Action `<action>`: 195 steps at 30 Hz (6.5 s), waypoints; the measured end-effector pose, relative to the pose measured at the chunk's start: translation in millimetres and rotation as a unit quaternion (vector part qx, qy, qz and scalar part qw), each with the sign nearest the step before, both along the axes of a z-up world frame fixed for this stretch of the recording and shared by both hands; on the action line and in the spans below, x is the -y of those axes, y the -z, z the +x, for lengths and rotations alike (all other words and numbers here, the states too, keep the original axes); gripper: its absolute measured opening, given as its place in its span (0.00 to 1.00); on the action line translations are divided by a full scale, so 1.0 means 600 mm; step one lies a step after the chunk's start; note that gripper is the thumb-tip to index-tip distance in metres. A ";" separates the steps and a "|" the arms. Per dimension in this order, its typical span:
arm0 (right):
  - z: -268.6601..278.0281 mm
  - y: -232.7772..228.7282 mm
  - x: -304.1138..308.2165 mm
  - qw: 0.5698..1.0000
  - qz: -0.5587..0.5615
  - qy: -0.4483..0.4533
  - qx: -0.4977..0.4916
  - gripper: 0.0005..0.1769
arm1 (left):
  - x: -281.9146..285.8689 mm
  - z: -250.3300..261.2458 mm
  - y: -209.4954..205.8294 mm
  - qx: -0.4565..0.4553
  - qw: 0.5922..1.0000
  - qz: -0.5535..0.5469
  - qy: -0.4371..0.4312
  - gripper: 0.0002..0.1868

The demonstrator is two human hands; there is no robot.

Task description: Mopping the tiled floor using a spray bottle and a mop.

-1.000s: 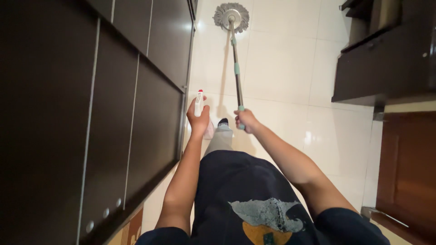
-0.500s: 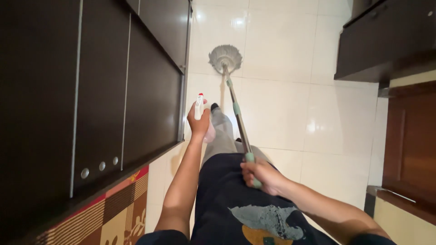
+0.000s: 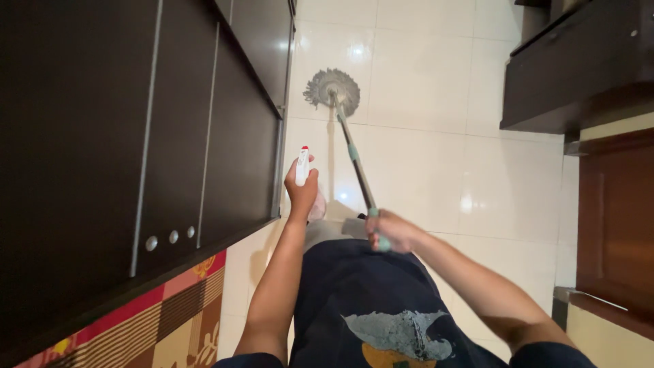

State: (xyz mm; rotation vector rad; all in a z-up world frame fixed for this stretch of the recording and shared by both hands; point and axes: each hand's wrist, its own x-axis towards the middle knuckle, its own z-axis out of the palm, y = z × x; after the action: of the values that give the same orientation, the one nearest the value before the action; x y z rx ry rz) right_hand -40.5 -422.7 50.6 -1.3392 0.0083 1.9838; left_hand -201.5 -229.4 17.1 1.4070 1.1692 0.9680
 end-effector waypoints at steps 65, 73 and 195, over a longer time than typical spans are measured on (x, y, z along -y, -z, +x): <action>-0.159 0.278 -0.420 0.972 0.029 0.232 0.002 0.14 | 0.016 -0.320 -0.012 -0.050 0.994 0.041 0.092 0.21; -0.251 0.090 -0.046 0.949 -0.079 0.287 0.100 0.10 | 0.009 -0.300 0.011 -0.046 0.997 0.022 0.063 0.19; 0.548 0.280 0.008 0.955 0.000 0.294 0.045 0.13 | 0.240 0.369 0.002 -0.029 0.992 -0.026 0.120 0.19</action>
State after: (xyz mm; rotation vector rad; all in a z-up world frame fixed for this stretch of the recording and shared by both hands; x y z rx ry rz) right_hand 288.5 -427.7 -117.5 -1.2437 0.3260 1.4176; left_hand 20.1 -373.4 15.7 1.5034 1.0307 0.7274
